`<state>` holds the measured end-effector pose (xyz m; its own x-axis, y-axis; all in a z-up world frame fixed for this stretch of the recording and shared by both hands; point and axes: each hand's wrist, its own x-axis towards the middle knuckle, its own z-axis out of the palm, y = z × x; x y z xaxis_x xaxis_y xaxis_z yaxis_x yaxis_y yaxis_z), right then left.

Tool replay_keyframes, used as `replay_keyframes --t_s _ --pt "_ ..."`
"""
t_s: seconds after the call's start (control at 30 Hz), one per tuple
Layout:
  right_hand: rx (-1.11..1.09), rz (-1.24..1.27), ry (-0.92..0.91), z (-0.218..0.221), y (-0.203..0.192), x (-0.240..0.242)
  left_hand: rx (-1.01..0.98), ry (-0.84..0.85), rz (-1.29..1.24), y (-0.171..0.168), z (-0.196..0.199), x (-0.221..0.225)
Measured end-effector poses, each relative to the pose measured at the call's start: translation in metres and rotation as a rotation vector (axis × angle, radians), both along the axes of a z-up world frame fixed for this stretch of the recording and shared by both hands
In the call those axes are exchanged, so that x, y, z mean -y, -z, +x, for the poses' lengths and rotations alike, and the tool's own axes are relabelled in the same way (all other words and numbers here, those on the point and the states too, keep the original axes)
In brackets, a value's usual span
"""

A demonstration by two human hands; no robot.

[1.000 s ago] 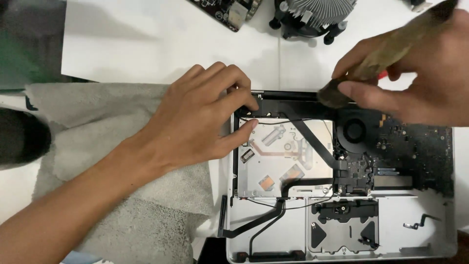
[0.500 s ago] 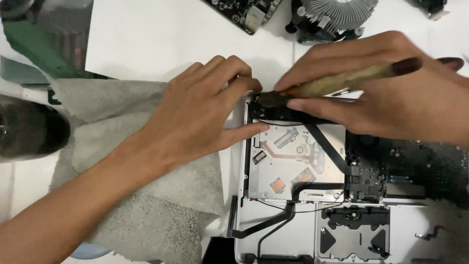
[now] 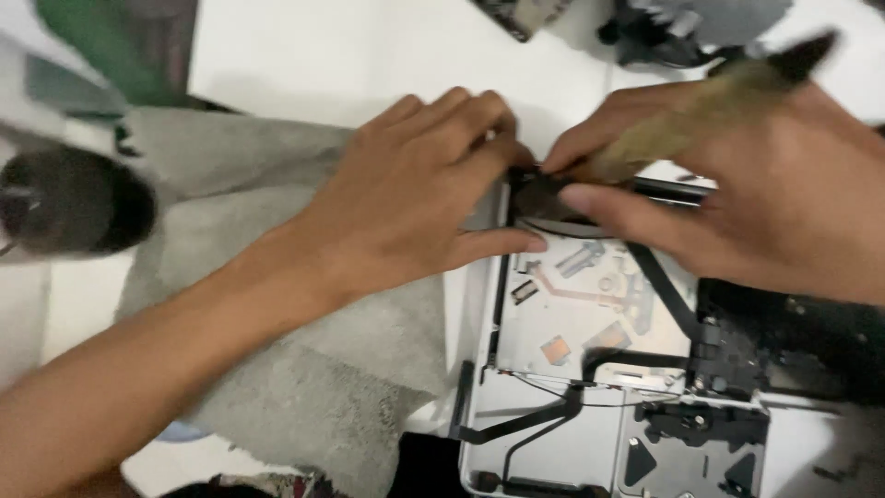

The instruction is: Cleaning the internal components of a laptop using a brush and managing internal wiring.

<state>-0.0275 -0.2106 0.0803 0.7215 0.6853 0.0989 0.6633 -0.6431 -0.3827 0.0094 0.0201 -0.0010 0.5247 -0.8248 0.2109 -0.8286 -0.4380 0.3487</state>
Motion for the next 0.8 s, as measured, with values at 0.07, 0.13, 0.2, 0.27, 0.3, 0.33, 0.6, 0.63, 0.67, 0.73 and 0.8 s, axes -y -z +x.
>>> replay_keyframes --t_s 0.07,0.13,0.2,0.27,0.3,0.33,0.6,0.63,0.67,0.73,0.8 --pt "-0.058 0.034 0.022 -0.004 0.006 -0.003 0.099 -0.018 -0.060 0.008 -0.002 -0.007" --pt "-0.124 0.056 0.072 -0.012 0.014 -0.001 0.198 -0.002 -0.121 0.013 -0.002 -0.009" --pt "-0.306 0.076 0.435 -0.020 0.021 0.002 0.180 0.017 -0.109 0.012 -0.002 -0.008" --pt "-0.240 0.060 0.392 -0.021 0.029 0.009 0.189 0.014 -0.091 0.011 -0.004 -0.012" --pt "-0.172 0.042 0.375 -0.023 0.033 0.015 0.196 0.038 -0.081 0.010 -0.004 -0.011" --pt "-0.173 0.043 0.367 -0.024 0.035 0.015 0.196 0.030 -0.078 0.011 -0.003 -0.014" --pt "-0.100 -0.071 0.120 -0.080 0.023 -0.002 0.277 0.219 -0.099 0.009 0.001 -0.018" --pt "-0.102 -0.074 0.122 -0.076 0.029 0.003 0.276 0.220 -0.103 0.008 0.000 -0.019" --pt "-0.044 0.012 0.093 -0.073 0.034 0.009 0.199 0.240 -0.078 0.007 -0.001 -0.019" --pt "0.019 0.098 0.068 -0.069 0.028 0.000 0.126 0.263 -0.054 0.004 -0.001 -0.020" --pt "0.229 -0.019 -0.213 -0.070 0.009 -0.030 0.067 0.304 -0.065 0.003 0.001 -0.021"
